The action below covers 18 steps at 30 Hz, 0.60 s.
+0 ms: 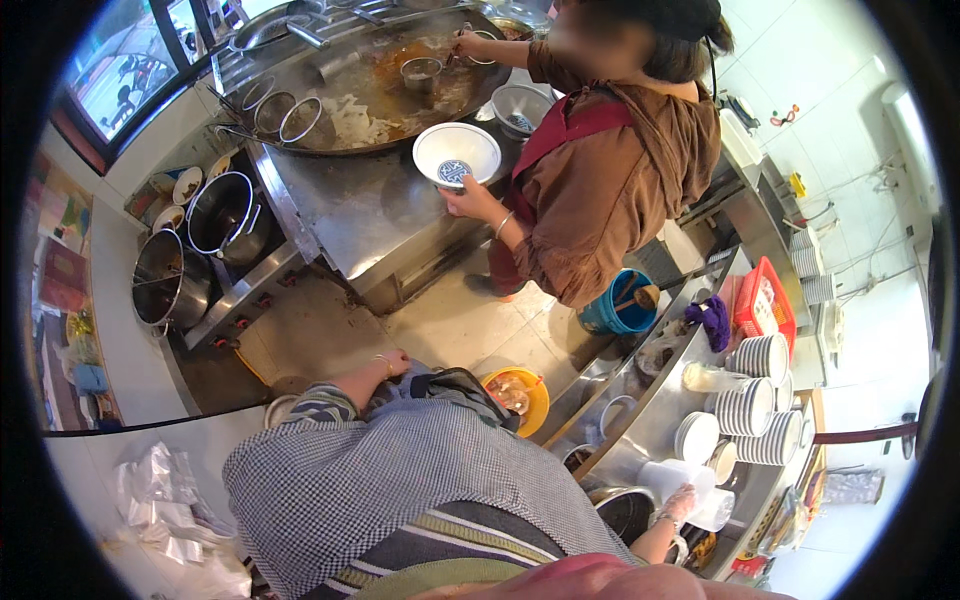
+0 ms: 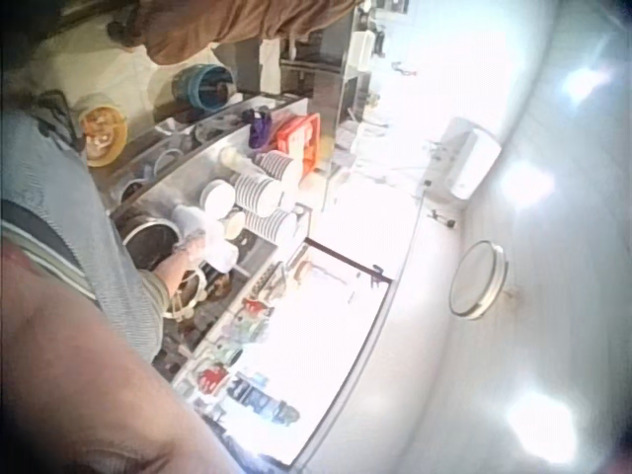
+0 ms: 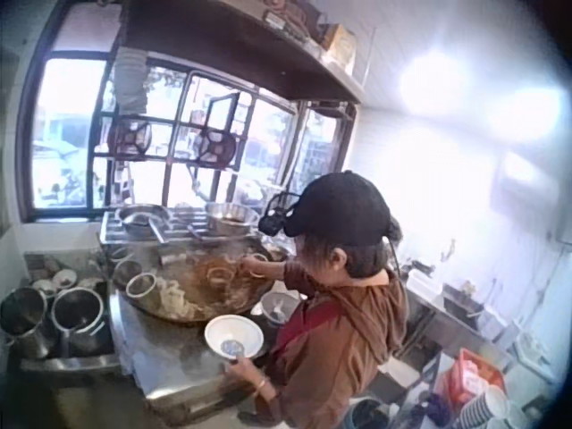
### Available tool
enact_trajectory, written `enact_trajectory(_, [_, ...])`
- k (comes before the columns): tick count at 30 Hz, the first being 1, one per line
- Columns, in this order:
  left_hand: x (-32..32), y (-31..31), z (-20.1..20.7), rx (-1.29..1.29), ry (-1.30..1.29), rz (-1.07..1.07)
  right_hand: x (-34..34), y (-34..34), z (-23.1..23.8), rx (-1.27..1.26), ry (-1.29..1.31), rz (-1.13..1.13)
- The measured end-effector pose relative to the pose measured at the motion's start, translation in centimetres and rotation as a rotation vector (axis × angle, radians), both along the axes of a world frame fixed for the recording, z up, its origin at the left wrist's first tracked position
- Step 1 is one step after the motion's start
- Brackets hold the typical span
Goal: The person assembles two noodle bowls for takeout. They place noodles and meat into bowls, add chopped greens and seasonings, then ladle broth from a large pot into each bowl. The finished bowls are placed into plastic bags and handed to a customer.
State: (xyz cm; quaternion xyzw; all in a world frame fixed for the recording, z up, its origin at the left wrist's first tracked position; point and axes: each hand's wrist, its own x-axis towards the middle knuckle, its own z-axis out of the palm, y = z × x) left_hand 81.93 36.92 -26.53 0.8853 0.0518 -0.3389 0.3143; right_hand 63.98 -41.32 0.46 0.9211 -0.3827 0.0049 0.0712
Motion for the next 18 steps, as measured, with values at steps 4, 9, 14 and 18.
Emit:
enact_trajectory(4, [1.6,1.2,0.5,0.069,0.138,0.038,-0.6,1.0,1.2,0.057,-0.02,0.036])
enact_trajectory(9, [2.3,2.5,0.7,0.072,0.046,-0.036,-0.9,-0.7,0.7,-0.276,0.401,0.168])
enact_trajectory(14, [2.0,3.1,-0.5,0.073,0.097,-0.08,-2.9,-0.6,1.8,-0.325,-0.021,-0.016])
enact_trajectory(18, [1.7,3.7,-0.9,0.074,0.027,-0.129,-1.5,3.0,7.1,-0.658,-0.178,-0.394])
